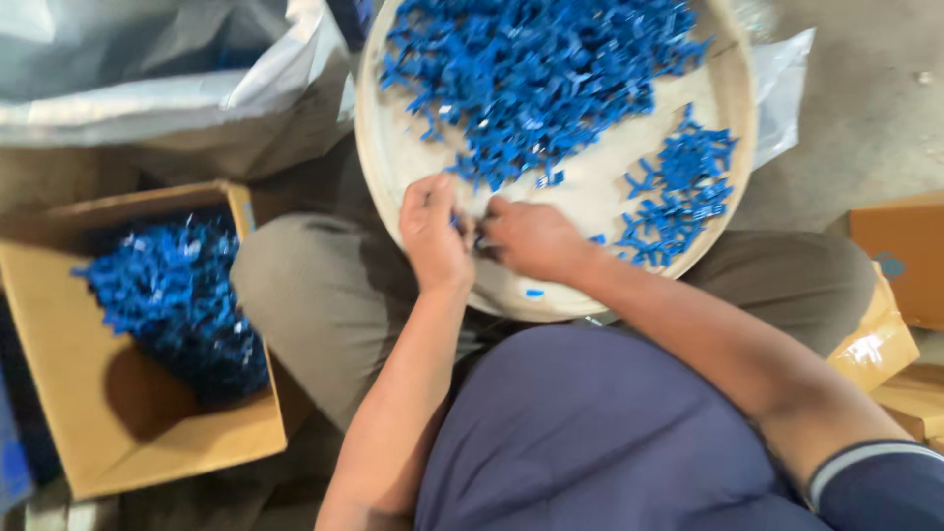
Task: The person sits cross-legged on the floor and sorts small blue plastic clips from a large white tray into a cardboard box. They pick up handfuls of clips, separate them, and place them into the box.
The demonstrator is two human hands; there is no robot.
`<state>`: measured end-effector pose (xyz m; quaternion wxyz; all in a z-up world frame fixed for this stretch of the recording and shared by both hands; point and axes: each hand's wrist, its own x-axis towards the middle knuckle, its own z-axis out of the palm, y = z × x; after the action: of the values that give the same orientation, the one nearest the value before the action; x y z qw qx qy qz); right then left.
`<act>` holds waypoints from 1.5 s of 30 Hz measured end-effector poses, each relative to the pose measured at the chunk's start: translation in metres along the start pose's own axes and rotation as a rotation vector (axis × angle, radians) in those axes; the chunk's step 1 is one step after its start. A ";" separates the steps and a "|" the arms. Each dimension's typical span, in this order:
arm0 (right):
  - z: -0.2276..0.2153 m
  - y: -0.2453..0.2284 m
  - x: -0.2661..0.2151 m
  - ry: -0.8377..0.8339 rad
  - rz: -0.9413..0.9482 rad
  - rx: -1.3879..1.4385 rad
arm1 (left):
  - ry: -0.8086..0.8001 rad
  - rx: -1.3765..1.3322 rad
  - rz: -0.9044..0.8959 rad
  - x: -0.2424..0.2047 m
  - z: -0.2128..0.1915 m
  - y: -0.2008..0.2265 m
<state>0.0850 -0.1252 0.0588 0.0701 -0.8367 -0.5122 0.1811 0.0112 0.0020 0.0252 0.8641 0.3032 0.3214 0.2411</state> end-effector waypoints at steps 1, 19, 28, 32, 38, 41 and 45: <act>0.004 0.003 0.003 0.009 -0.008 0.010 | -0.006 0.001 -0.004 0.002 0.001 0.000; -0.047 0.058 -0.024 0.516 0.301 0.548 | -0.202 -0.108 -0.444 -0.001 0.008 -0.009; -0.021 0.076 -0.051 0.398 0.310 -0.021 | -0.270 0.075 -0.370 -0.002 0.000 -0.018; -0.001 0.055 -0.065 0.250 0.541 0.335 | -0.312 0.177 -0.353 -0.003 -0.003 -0.023; -0.003 0.053 -0.070 0.248 0.438 0.978 | -0.396 0.421 -0.365 -0.008 0.002 -0.035; 0.002 0.041 -0.071 0.206 0.465 1.129 | -0.501 0.540 -0.237 -0.013 -0.004 -0.036; 0.000 0.039 -0.075 0.236 0.555 0.522 | -0.522 0.895 0.059 -0.015 0.004 -0.037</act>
<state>0.0865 -0.2095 0.0645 0.2872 -0.9124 -0.1916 0.2199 0.0116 -0.0347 0.0086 0.6941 0.7019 0.1582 0.0206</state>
